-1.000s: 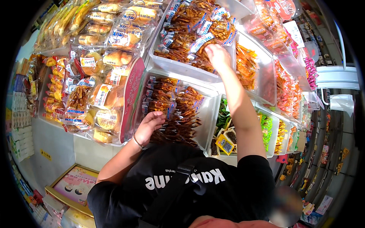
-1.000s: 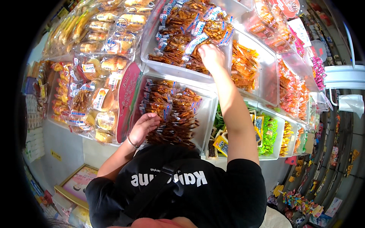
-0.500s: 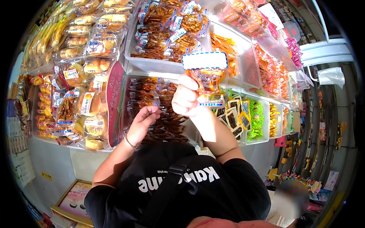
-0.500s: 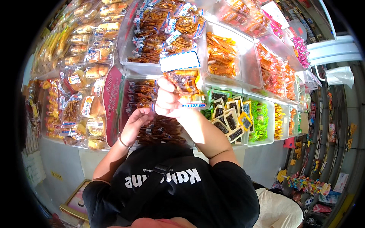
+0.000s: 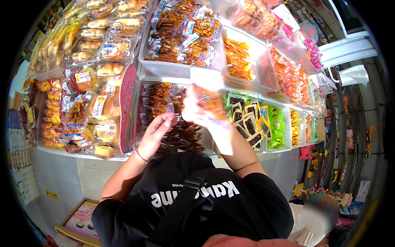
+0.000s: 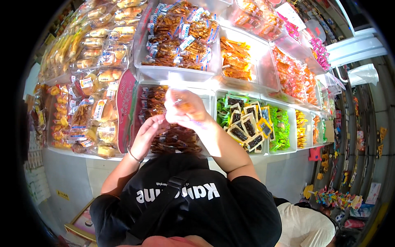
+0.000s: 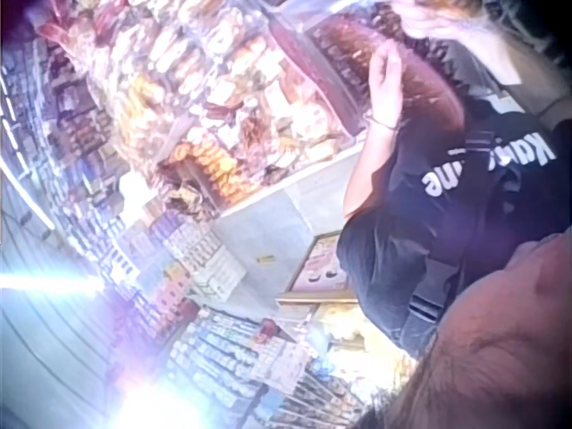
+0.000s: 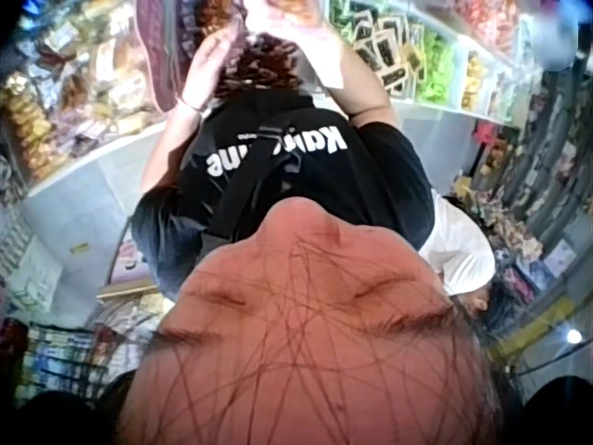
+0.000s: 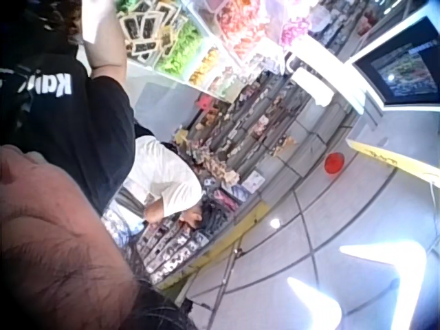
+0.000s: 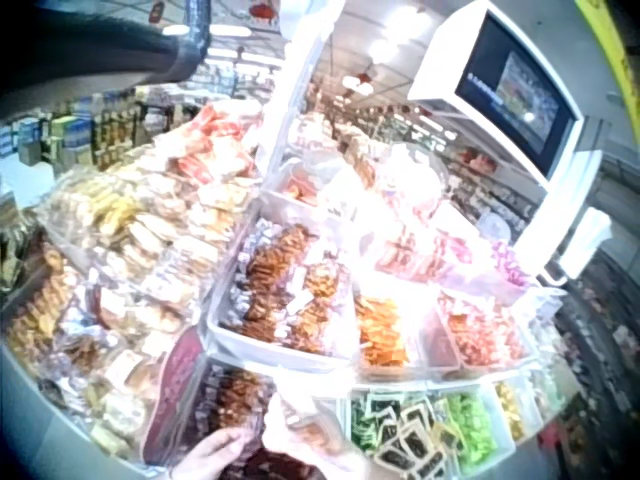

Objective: The person repeatedly picks up small, individually wrapped snack packages from a bulk bin, holds them up to the camera, and places them back into the bin. The person also briefly interacts with a store employee who is working at a nearby counter.

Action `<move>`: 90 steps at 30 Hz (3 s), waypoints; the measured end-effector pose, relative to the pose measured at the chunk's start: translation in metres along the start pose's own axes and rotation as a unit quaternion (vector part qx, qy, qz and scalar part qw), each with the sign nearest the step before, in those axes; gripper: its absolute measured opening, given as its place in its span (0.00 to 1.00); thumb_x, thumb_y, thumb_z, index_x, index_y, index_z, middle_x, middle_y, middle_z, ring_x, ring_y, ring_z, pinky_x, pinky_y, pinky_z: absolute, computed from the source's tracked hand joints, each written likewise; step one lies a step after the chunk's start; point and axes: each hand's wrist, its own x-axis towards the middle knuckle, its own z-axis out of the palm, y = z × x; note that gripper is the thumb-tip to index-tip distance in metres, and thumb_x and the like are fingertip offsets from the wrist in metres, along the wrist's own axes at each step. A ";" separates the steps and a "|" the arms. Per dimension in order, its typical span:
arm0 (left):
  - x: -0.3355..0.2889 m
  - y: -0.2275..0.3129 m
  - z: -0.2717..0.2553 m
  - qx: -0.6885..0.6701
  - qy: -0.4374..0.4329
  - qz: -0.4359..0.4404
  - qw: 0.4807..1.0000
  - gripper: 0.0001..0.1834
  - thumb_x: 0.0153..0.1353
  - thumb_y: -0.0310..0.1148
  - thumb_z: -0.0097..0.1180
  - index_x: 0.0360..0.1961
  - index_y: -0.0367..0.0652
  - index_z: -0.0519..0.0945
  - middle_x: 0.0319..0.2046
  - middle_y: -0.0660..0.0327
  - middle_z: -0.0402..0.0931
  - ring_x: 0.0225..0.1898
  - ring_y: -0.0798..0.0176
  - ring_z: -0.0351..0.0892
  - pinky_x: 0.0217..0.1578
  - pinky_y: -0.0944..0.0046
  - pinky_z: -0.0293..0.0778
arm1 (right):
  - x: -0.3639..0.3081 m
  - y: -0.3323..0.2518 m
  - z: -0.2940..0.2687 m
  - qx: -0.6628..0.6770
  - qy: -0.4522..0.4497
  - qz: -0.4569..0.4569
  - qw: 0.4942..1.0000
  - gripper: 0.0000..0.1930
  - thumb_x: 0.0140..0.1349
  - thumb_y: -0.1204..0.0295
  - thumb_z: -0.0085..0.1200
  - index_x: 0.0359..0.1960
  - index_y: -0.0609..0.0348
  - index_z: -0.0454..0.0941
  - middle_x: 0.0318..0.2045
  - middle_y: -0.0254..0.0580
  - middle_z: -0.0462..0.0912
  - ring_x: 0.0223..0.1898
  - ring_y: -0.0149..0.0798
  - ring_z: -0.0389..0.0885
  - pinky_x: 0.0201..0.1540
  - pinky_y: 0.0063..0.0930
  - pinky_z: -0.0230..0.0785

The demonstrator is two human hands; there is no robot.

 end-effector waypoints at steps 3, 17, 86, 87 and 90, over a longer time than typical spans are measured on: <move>-0.003 0.008 0.011 -0.138 -0.026 0.101 0.985 0.26 0.61 0.46 0.40 0.54 0.39 0.58 0.50 0.60 0.63 0.53 0.64 0.62 0.51 0.59 0.60 | 0.002 0.022 -0.006 -0.697 0.296 0.019 0.653 0.14 0.61 0.62 0.40 0.34 0.63 0.68 0.24 0.49 0.76 0.28 0.49 0.75 0.29 0.36 0.65; 0.034 0.022 -0.005 -0.240 0.129 0.101 0.957 0.14 0.58 0.30 0.47 0.45 0.38 0.67 0.43 0.59 0.71 0.45 0.66 0.70 0.46 0.64 0.67 | 0.066 -0.073 -0.137 -0.852 0.352 -0.052 0.384 0.18 0.51 0.63 0.54 0.41 0.60 0.71 0.38 0.46 0.75 0.41 0.42 0.73 0.44 0.34 0.64; -0.045 -0.062 -0.041 -0.192 0.180 -0.176 0.948 0.34 0.56 0.34 0.46 0.61 0.39 0.46 0.56 0.55 0.56 0.58 0.56 0.52 0.56 0.57 0.48 | 0.000 0.130 -0.085 -0.913 0.032 0.165 0.372 0.17 0.51 0.66 0.51 0.42 0.55 0.66 0.30 0.45 0.75 0.32 0.47 0.76 0.30 0.36 0.69; -0.040 -0.063 -0.044 -0.202 0.192 -0.175 0.944 0.34 0.56 0.34 0.46 0.61 0.39 0.46 0.56 0.55 0.55 0.58 0.56 0.53 0.56 0.56 0.49 | 0.005 0.135 -0.093 -0.907 0.047 0.172 0.380 0.20 0.50 0.67 0.52 0.44 0.57 0.65 0.34 0.47 0.73 0.36 0.46 0.75 0.34 0.35 0.69; -0.028 -0.069 -0.050 -0.188 0.213 -0.158 0.946 0.36 0.55 0.31 0.46 0.62 0.42 0.43 0.58 0.55 0.51 0.58 0.54 0.51 0.56 0.54 0.47 | 0.000 0.134 -0.096 -0.916 0.046 0.087 0.390 0.27 0.45 0.65 0.56 0.48 0.58 0.63 0.40 0.45 0.69 0.43 0.44 0.69 0.43 0.35 0.63</move>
